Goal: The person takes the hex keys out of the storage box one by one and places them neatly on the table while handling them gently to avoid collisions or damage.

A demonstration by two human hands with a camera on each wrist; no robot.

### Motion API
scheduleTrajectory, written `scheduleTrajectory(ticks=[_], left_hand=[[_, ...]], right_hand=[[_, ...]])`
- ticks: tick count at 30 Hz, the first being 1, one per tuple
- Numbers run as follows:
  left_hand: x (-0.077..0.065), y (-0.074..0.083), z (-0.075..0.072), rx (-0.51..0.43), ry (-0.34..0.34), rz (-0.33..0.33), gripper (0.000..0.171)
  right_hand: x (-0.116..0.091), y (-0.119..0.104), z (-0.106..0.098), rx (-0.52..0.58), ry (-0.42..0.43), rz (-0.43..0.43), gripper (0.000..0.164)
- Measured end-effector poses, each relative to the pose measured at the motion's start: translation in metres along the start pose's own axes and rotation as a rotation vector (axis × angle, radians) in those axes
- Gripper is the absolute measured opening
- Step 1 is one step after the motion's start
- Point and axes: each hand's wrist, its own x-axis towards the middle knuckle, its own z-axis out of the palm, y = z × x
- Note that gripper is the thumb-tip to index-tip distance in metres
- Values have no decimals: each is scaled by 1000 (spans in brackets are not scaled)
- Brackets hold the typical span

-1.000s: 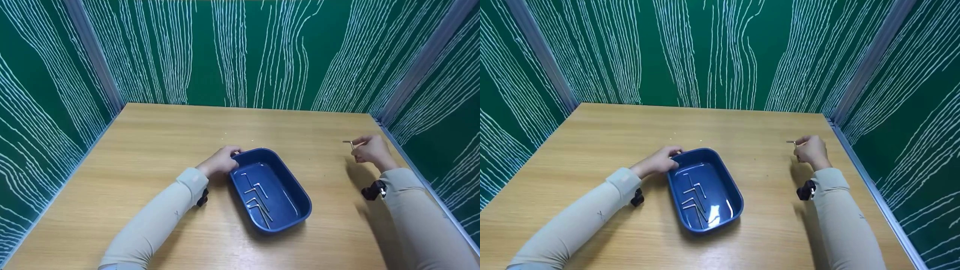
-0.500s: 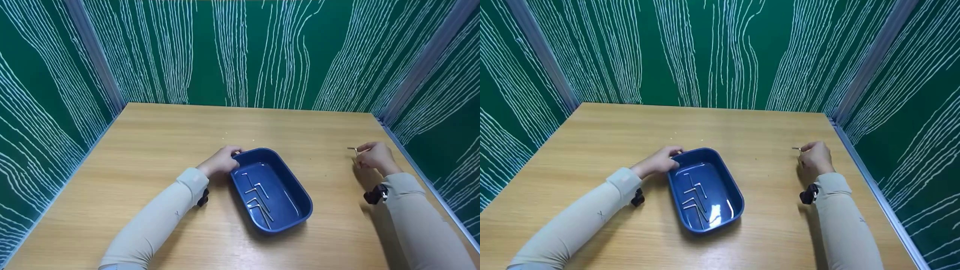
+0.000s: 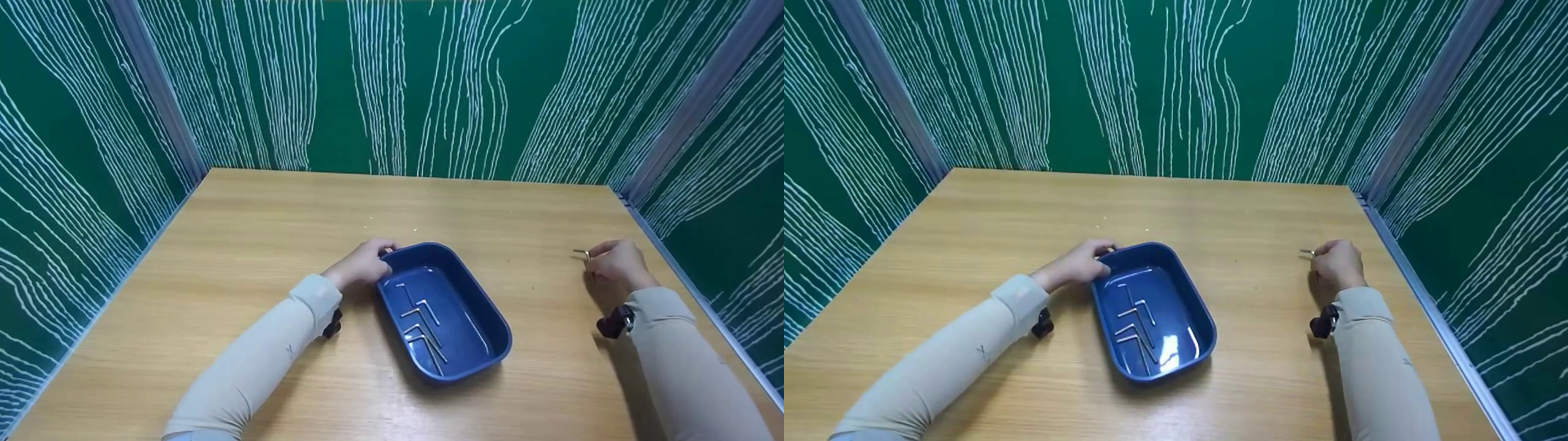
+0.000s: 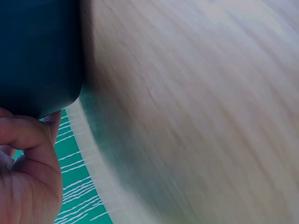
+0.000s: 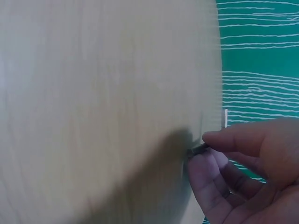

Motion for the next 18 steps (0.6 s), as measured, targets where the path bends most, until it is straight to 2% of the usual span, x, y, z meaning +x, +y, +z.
scheduleTrajectory(ticks=[7,11,18], left_hand=[[0,0,0,23,0,19,43],[0,-1,0,24,-2,26,43],[0,-2,0,-44,-11,22,43]], right_hand=[[2,5,1,-5,-6,15,43],[3,6,2,-3,9,-4,41],[5,7,3,-13,13,-46,40]])
